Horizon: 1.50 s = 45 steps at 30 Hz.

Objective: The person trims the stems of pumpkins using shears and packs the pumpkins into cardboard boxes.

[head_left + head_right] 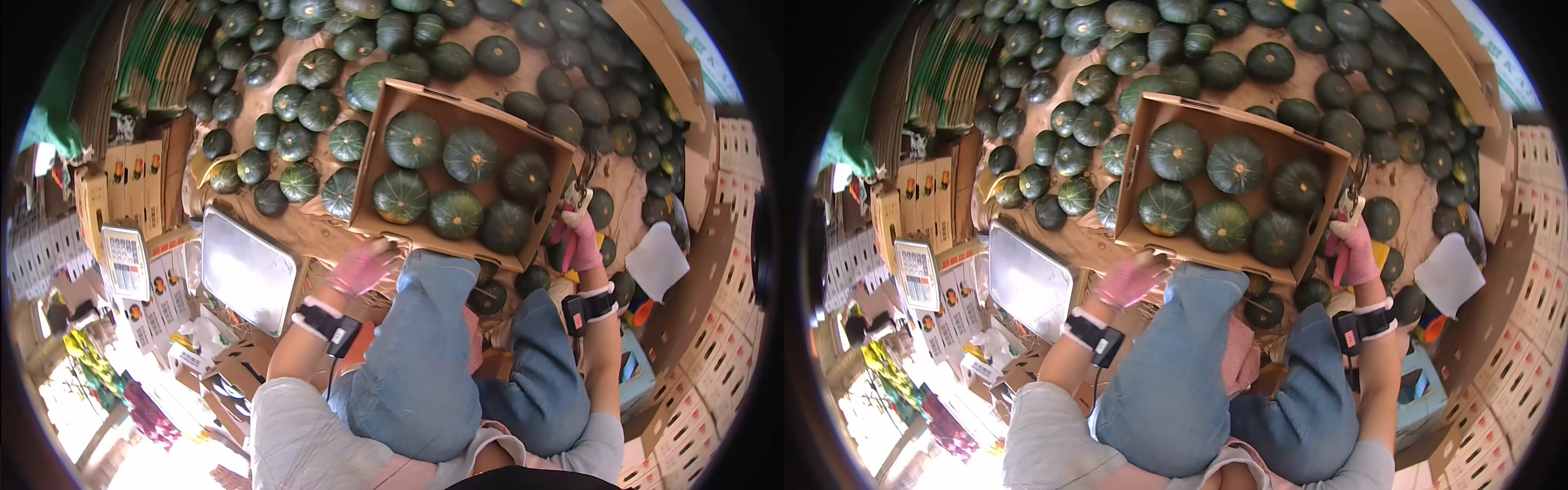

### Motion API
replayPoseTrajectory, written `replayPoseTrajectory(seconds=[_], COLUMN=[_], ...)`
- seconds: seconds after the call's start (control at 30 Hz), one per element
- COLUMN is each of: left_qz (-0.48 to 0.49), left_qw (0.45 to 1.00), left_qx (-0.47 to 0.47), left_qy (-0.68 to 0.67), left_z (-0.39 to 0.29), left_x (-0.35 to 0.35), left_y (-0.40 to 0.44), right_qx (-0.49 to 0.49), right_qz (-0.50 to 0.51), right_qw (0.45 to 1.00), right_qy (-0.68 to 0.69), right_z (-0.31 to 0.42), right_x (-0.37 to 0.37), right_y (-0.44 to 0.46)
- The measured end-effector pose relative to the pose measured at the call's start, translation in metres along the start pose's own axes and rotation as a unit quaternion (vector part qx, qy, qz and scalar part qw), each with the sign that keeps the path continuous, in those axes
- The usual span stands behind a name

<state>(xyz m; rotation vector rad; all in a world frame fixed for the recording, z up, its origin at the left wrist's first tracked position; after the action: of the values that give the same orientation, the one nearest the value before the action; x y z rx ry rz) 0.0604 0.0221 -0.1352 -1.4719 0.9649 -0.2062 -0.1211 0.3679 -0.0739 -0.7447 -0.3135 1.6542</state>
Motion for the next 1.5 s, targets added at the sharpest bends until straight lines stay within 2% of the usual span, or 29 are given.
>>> replayPoseTrajectory(seconds=[0.07,0.1,0.13,0.17,0.2,0.23,0.27,0.33,0.37,0.4,0.43,0.47,0.5,0.53,0.6,0.67,0.7,0.73,0.77,0.8,0.9,1.07,1.13,1.2,1.27,1.33,1.37,1.4,1.5], left_qz=[0.023,0.029,0.024,0.008,0.026,0.048,0.079,0.062,0.064,0.088,0.08,0.177,0.252,0.268,0.261,0.36,0.321,0.339,0.291,0.237,0.194,0.041,-0.108,-0.064,-0.099,-0.202,-0.124,-0.128,-0.2], left_qw=[0.996,0.947,0.83,0.652,0.829,0.945,0.995,0.984,0.954,0.879,0.777,0.865,0.931,0.949,0.937,0.889,0.89,0.857,0.862,0.865,0.814,0.746,0.715,0.675,0.623,0.597,0.555,0.536,0.544], left_qx=[-0.082,-0.171,-0.246,-0.299,-0.21,-0.12,-0.031,-0.081,-0.193,-0.34,-0.484,-0.387,-0.256,-0.132,-0.184,-0.22,-0.273,-0.346,-0.38,-0.415,-0.511,-0.601,-0.63,-0.635,-0.649,-0.644,-0.624,-0.63,-0.592], left_qy=[0.02,0.27,0.5,0.696,0.517,0.3,0.061,0.145,0.222,0.323,0.395,0.266,0.067,-0.098,-0.144,-0.177,-0.173,-0.178,-0.165,-0.154,-0.196,-0.282,-0.283,-0.371,-0.426,-0.433,-0.536,-0.547,-0.56], left_z=[0.015,0.013,0.007,0.006,0.013,0.02,0.025,0.03,0.02,0.014,0.01,0.009,0.009,0.009,0.01,-0.012,-0.016,-0.02,-0.024,-0.026,-0.005,0.094,0.133,0.166,0.194,0.219,0.221,0.228,0.242], left_x=[-0.014,-0.018,-0.022,-0.025,-0.019,-0.017,-0.017,-0.013,-0.023,-0.027,-0.03,-0.038,-0.045,-0.052,-0.057,-0.06,-0.041,-0.024,-0.001,0.027,0.106,0.207,0.234,0.257,0.288,0.321,0.317,0.329,0.355], left_y=[0.013,0.017,0.023,0.026,0.034,0.048,0.058,0.063,0.042,0.034,0.024,0.021,0.017,0.013,0.004,-0.065,-0.07,-0.082,-0.101,-0.122,-0.224,-0.366,-0.397,-0.413,-0.411,-0.397,-0.402,-0.393,-0.368], right_qx=[-0.005,-0.031,-0.057,-0.105,-0.125,-0.105,-0.092,-0.099,-0.1,-0.077,-0.049,-0.023,0.023,0.055,0.122,0.183,0.21,0.235,0.257,0.279,0.329,0.376,0.397,0.412,0.424,0.43,0.431,0.429,0.399], right_qz=[0.012,0.011,0.013,0.056,0.066,0.054,0.083,0.08,0.085,0.117,0.196,0.224,0.246,0.295,0.351,0.345,0.33,0.316,0.305,0.299,0.305,0.359,0.389,0.412,0.433,0.449,0.456,0.46,0.469], right_qw=[1.0,0.999,0.998,0.992,0.98,0.98,0.978,0.979,0.981,0.979,0.967,0.961,0.965,0.954,0.907,0.861,0.847,0.837,0.831,0.826,0.815,0.795,0.781,0.77,0.761,0.757,0.757,0.758,0.781], right_qy=[-0.025,-0.006,0.013,0.041,0.137,0.163,0.168,0.159,0.14,0.148,0.156,0.16,0.089,-0.02,-0.197,-0.327,-0.361,-0.38,-0.387,-0.388,-0.366,-0.311,-0.286,-0.259,-0.231,-0.201,-0.186,-0.171,-0.105], right_z=[-0.007,-0.02,-0.034,-0.044,-0.05,-0.053,-0.062,-0.057,-0.052,-0.043,-0.022,-0.002,0.026,0.065,0.124,0.162,0.174,0.182,0.185,0.185,0.175,0.158,0.154,0.153,0.154,0.155,0.156,0.156,0.149], right_x=[0.0,0.014,0.03,0.039,0.041,0.036,0.044,0.046,0.05,0.056,0.039,0.028,0.02,-0.016,-0.047,-0.065,-0.072,-0.076,-0.082,-0.087,-0.109,-0.155,-0.175,-0.196,-0.217,-0.235,-0.241,-0.245,-0.242], right_y=[0.005,0.005,0.007,0.009,0.004,0.003,0.009,0.009,0.009,0.009,0.0,-0.01,-0.019,-0.041,-0.072,-0.12,-0.146,-0.169,-0.19,-0.207,-0.235,-0.243,-0.243,-0.242,-0.24,-0.233,-0.231,-0.225,-0.195])
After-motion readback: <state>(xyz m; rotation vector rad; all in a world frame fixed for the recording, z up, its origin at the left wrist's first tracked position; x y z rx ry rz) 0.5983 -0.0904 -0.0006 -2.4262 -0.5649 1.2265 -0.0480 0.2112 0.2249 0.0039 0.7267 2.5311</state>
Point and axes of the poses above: each hand's wrist, its own y-axis towards the middle knuckle, its own x-axis out of the back of the hand, z = x × y, the point moved 3 cm from there along y, towards the middle knuckle, and after that the axes turned 9 degrees about y, right-handed, at the moved point
